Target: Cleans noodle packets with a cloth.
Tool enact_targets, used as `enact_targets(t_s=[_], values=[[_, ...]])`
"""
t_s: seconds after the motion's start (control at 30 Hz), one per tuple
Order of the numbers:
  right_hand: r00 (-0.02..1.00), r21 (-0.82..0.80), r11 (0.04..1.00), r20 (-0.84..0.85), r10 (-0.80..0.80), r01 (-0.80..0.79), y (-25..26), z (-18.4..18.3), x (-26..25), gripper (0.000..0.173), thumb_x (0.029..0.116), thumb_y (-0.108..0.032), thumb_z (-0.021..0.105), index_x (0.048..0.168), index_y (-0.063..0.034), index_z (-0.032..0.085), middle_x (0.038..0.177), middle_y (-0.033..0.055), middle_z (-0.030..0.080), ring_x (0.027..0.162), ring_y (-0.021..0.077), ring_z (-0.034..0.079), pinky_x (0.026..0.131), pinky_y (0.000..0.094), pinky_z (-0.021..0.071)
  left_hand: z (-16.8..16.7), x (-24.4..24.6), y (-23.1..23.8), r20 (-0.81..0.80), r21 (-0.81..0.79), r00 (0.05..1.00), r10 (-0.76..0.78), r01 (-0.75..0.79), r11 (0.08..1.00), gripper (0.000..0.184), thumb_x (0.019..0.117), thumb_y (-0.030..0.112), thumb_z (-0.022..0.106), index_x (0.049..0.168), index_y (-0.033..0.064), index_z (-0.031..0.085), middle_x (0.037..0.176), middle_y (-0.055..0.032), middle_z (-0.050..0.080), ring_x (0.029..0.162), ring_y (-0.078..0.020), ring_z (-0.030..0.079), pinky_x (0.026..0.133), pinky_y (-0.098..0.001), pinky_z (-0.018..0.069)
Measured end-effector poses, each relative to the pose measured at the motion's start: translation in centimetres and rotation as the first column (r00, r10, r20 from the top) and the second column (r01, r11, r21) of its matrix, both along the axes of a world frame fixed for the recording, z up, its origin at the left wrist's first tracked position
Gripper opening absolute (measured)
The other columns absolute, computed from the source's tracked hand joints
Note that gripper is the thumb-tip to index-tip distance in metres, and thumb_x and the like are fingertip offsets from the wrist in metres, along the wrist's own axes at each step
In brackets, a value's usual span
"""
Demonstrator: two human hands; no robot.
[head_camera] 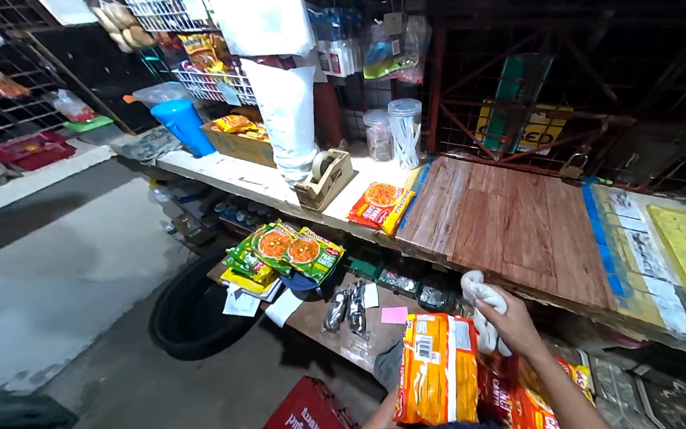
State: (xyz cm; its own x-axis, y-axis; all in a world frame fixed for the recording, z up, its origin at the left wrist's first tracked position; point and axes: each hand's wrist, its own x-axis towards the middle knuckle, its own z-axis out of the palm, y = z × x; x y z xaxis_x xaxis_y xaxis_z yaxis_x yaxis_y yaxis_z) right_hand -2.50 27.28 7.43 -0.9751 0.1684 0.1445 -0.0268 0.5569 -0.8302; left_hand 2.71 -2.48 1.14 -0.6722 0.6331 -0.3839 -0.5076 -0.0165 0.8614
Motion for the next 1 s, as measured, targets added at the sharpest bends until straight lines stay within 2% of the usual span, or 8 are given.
enact_targets(t_s=[0.2, 0.4, 0.5, 0.6, 0.73, 0.8, 0.87, 1.0], values=[[0.866, 0.231, 0.862, -0.119, 0.485, -0.451, -3.3, -2.8, 3.1, 0.049, 0.0877, -0.04, 0.072, 0.13, -0.0161, 0.071, 0.143, 0.0122, 0.061, 0.138, 0.035, 0.051, 0.11, 0.0567, 0.0444, 0.1, -0.5, 1.1, -0.045, 0.039, 0.999, 0.005, -0.003, 0.999, 0.034, 0.1043, 0.006, 0.039, 0.135, -0.0083, 0.046, 0.116, -0.0043, 0.068, 0.107, -0.0007, 0.063, 0.099, -0.0224, 0.0505], [0.989, 0.005, 0.996, -0.118, 0.089, -0.089, 0.6, -5.0, 3.0, 0.042, 0.0895, -0.019, 0.066, 0.123, 0.0048, 0.069, 0.128, 0.0191, 0.068, 0.121, 0.0266, 0.065, 0.106, 0.0442, 0.0505, 5.6, -2.3, 3.4, 0.15, -0.183, 0.925, 0.35, -0.322, 0.929, 0.03, 0.1071, -0.003, 0.032, 0.13, -0.003, 0.051, 0.107, -0.0062, 0.065, 0.097, -0.0037, 0.062, 0.093, -0.0225, 0.0503], [0.958, -0.161, 0.981, -0.278, 0.064, -0.113, -0.8, -1.6, 3.6, 0.063, 0.0923, -0.049, 0.066, 0.128, 0.0037, 0.065, 0.133, 0.0144, 0.065, 0.126, 0.0111, 0.059, 0.109, 0.0302, 0.048, 0.2, -4.1, 3.5, 0.183, 0.312, 0.921, 0.343, -0.386, 0.868, 0.03, 0.1066, 0.002, 0.024, 0.127, -0.0013, 0.046, 0.106, -0.0036, 0.07, 0.099, -0.0044, 0.067, 0.089, -0.024, 0.0566], [0.812, 0.363, 0.899, -0.43, 0.395, -0.245, -3.4, -1.0, 3.2, 0.065, 0.0893, -0.065, 0.063, 0.137, -0.0208, 0.06, 0.142, 0.0121, 0.06, 0.137, 0.026, 0.052, 0.114, 0.0453, 0.0427, 4.2, -3.7, 5.1, 0.126, 0.182, 0.92, 0.372, -0.39, 0.903, 0.027, 0.1072, -0.001, 0.029, 0.129, -0.0018, 0.046, 0.107, -0.002, 0.064, 0.099, -0.0003, 0.062, 0.091, -0.0204, 0.0524], [0.722, 0.569, 0.811, -0.504, 0.473, -0.135, -3.8, -1.9, 2.2, 0.041, 0.0948, -0.016, 0.062, 0.134, -0.0279, 0.06, 0.137, 0.0088, 0.063, 0.13, 0.0257, 0.059, 0.108, 0.0417, 0.0494, 6.0, -3.4, 6.1, 0.09, 0.305, 0.927, 0.364, -0.374, 0.876, 0.039, 0.1097, 0.005, 0.015, 0.131, -0.0022, 0.047, 0.111, -0.0027, 0.064, 0.103, 0.0005, 0.061, 0.093, -0.0179, 0.0506], [0.694, 0.527, 0.846, -0.581, 0.426, -0.079, -3.3, -1.1, 2.1, 0.034, 0.0971, -0.019, 0.061, 0.131, -0.0235, 0.06, 0.131, 0.0094, 0.065, 0.124, 0.0211, 0.063, 0.103, 0.0328, 0.0532, 7.7, -4.3, 8.0, 0.41, 0.504, 0.823, 0.393, -0.564, 0.655, 0.05, 0.1119, 0.037, 0.019, 0.098, 0.0136, 0.062, 0.085, -0.0013, 0.073, 0.081, -0.0068, 0.071, 0.073, -0.0253, 0.0597], [0.662, 0.422, 0.905, -0.666, 0.345, -0.047, -3.1, -0.1, 2.3, 0.036, 0.0984, -0.028, 0.062, 0.133, -0.0212, 0.056, 0.131, 0.0081, 0.064, 0.124, 0.0173, 0.062, 0.103, 0.0299, 0.0529, 7.9, -5.9, 8.8, 0.431, 0.765, 0.894, 0.123, -0.435, 0.476, 0.037, 0.0951, 0.049, 0.062, 0.096, 0.016, 0.078, 0.092, -0.0049, 0.078, 0.088, -0.0148, 0.075, 0.081, -0.033, 0.0619], [0.858, -0.348, 0.928, -0.51, -0.068, -0.133, -4.6, 3.2, 4.3, 0.052, 0.0761, -0.019, 0.087, 0.122, -0.013, 0.063, 0.112, -0.01, 0.073, 0.104, -0.0012, 0.068, 0.092, 0.0209, 0.0581, 8.2, -7.5, 9.6, 0.376, 0.645, 0.898, 0.229, -0.431, 0.631, 0.058, 0.0796, 0.048, 0.082, 0.119, 0.012, 0.06, 0.107, -0.0063, 0.074, 0.101, -0.0178, 0.071, 0.092, -0.036, 0.0584]])
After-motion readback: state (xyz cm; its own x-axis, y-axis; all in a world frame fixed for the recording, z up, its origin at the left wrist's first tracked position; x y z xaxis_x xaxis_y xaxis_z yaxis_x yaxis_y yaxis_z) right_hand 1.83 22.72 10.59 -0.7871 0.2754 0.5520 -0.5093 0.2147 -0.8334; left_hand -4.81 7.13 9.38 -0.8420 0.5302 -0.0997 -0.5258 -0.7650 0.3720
